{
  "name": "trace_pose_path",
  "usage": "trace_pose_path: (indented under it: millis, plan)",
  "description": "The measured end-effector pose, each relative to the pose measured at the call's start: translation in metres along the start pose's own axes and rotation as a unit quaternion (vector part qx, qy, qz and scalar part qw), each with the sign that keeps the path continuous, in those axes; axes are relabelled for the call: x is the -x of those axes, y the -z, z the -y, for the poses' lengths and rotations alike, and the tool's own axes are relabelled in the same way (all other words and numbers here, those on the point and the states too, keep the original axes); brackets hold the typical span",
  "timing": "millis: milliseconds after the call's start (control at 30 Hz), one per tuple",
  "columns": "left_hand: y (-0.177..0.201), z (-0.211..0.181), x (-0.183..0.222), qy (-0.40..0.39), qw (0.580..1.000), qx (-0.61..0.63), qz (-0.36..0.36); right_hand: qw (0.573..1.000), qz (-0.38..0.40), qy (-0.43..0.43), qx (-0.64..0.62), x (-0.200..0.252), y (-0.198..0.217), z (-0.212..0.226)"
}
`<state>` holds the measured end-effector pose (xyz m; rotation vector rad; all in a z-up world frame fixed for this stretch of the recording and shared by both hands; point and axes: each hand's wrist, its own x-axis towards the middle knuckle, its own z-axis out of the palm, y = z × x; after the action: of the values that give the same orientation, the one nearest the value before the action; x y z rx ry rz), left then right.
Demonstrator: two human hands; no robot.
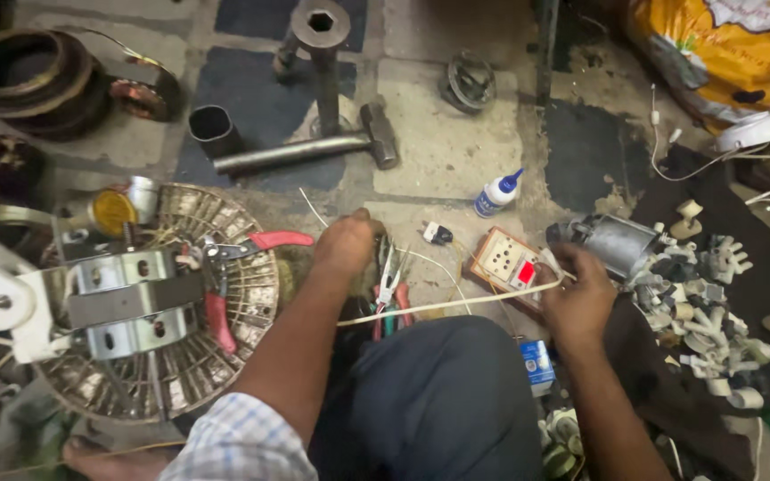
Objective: The person disassembles a white pedestal fan, removes the motor, and uses a screwdriver to adjust internal components and wiring. They repeatedly reassemble and test the fan's oscillation mechanism before finalizing the repair.
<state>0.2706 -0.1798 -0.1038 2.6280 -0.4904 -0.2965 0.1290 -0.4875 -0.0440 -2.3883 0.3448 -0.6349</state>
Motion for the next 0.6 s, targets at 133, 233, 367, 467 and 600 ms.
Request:
trace_pose_path:
  millis: [133,233,367,467,600]
  plan:
    - [-0.01,0.007,0.002,-0.036,0.997,-0.066,-0.033,0.997,0.081,-0.011,-0.018,-0.016,-0.003,0.005]
    - [-0.014,0.009,0.006,0.017,0.997,-0.051,-0.05,0.985,0.171,0.002,0.019,-0.031,-0.003,0.008]
    - [-0.014,0.01,0.008,0.039,0.995,-0.072,-0.048,0.971,0.234,0.038,0.039,-0.044,-0.008,0.013]
    - [-0.017,0.009,0.011,0.046,0.995,-0.074,-0.047,0.955,0.266,0.07,0.109,-0.049,-0.015,0.017]
    - [-0.019,-0.004,0.022,0.118,0.993,-0.024,-0.014,0.897,0.381,-0.015,0.224,-0.046,-0.019,0.026]
